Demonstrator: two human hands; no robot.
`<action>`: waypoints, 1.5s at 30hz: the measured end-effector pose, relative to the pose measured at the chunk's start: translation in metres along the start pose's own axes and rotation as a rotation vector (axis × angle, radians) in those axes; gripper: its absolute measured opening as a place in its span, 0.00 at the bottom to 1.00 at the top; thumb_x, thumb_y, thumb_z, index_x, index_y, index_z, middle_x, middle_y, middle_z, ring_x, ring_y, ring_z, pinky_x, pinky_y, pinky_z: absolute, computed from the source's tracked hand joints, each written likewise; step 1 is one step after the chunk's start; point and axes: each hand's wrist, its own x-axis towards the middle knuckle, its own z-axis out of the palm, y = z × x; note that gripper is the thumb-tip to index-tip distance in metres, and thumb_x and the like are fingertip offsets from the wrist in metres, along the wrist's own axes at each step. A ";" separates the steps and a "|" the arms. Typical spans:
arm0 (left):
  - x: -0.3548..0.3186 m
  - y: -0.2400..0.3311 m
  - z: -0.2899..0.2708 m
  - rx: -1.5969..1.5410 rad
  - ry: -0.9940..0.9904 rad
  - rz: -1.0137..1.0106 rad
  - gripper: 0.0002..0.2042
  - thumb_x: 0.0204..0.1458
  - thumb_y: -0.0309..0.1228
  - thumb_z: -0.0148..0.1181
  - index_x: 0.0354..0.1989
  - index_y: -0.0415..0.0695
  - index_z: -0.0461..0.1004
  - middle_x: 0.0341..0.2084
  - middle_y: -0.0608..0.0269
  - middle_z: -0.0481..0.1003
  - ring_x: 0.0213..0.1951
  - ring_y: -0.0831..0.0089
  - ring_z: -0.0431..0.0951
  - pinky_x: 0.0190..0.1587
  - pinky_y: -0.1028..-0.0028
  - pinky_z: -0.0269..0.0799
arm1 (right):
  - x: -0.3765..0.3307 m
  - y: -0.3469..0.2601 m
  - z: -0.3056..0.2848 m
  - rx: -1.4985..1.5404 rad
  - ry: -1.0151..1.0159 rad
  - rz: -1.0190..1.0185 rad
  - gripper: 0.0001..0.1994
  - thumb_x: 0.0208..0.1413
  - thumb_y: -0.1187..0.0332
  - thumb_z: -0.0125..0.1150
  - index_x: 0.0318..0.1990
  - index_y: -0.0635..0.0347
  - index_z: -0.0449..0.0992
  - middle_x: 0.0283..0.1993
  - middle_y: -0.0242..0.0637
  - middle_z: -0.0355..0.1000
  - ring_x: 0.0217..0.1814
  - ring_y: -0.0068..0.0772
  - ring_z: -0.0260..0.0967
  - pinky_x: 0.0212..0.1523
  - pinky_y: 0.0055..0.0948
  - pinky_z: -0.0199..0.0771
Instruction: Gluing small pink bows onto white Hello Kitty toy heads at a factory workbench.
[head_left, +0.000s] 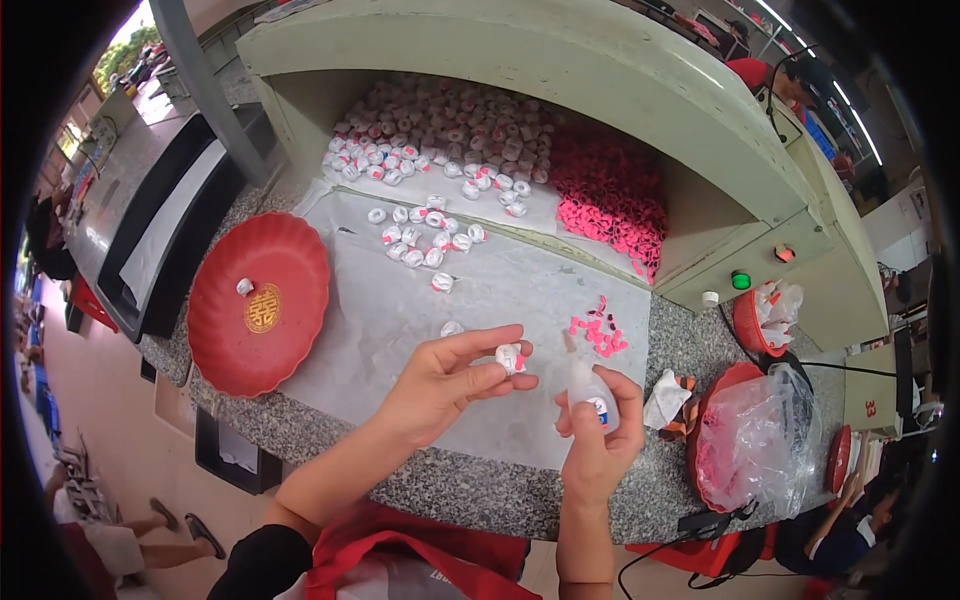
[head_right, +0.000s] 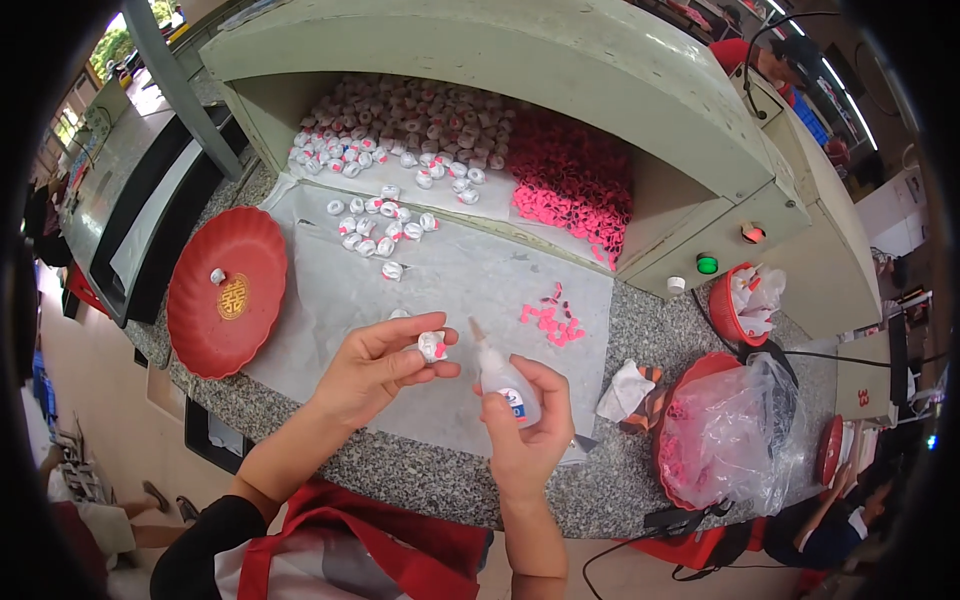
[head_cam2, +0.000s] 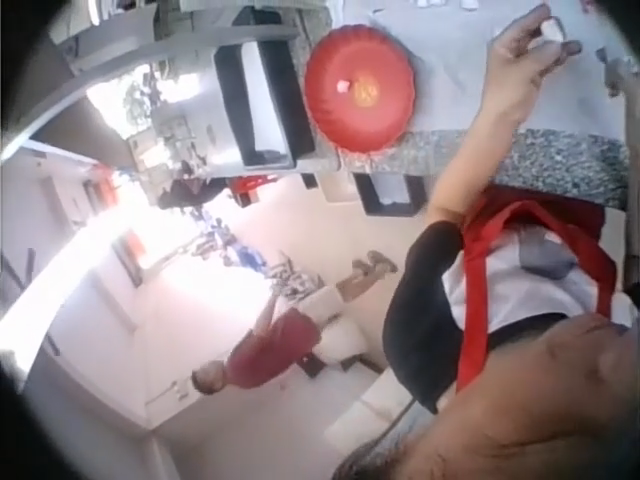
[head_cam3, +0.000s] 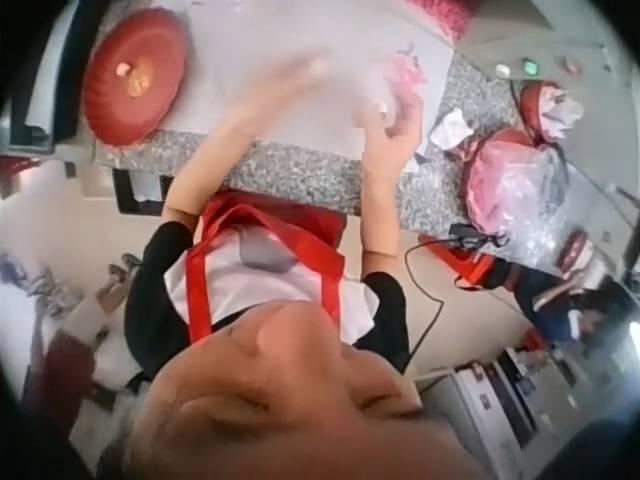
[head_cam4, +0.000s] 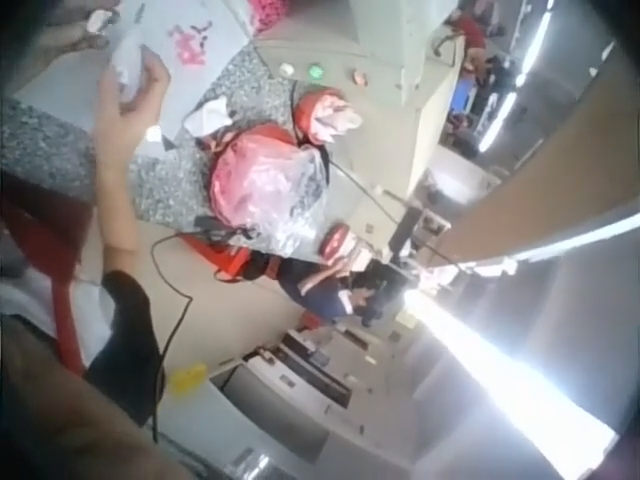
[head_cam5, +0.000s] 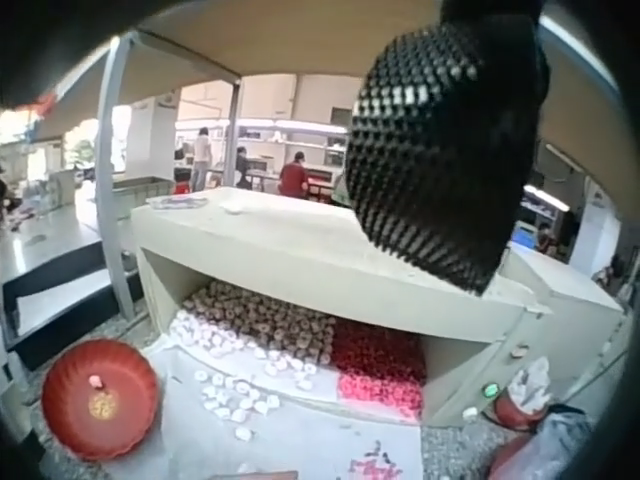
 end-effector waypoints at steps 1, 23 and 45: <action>0.000 -0.004 -0.002 -0.004 -0.001 -0.005 0.18 0.46 0.17 0.54 0.48 0.34 0.65 0.42 0.54 0.69 0.39 0.69 0.75 0.40 0.79 0.71 | -0.003 -0.001 -0.002 -0.011 0.040 -0.015 0.18 0.42 0.73 0.55 0.43 0.66 0.64 0.33 0.36 0.65 0.28 0.23 0.65 0.29 0.17 0.66; -0.004 -0.020 -0.005 0.604 0.124 0.600 0.15 0.42 0.14 0.56 0.41 0.33 0.65 0.38 0.53 0.70 0.40 0.69 0.74 0.41 0.74 0.74 | -0.022 0.004 0.001 -0.542 -0.041 -0.541 0.15 0.41 0.68 0.57 0.36 0.68 0.69 0.30 0.39 0.69 0.27 0.24 0.66 0.28 0.20 0.66; -0.003 -0.019 -0.007 0.732 0.143 0.693 0.15 0.40 0.12 0.56 0.39 0.33 0.68 0.39 0.54 0.67 0.41 0.69 0.73 0.43 0.75 0.74 | -0.020 0.001 0.003 -0.541 -0.097 -0.561 0.14 0.40 0.67 0.59 0.34 0.67 0.71 0.29 0.41 0.71 0.25 0.28 0.68 0.27 0.21 0.67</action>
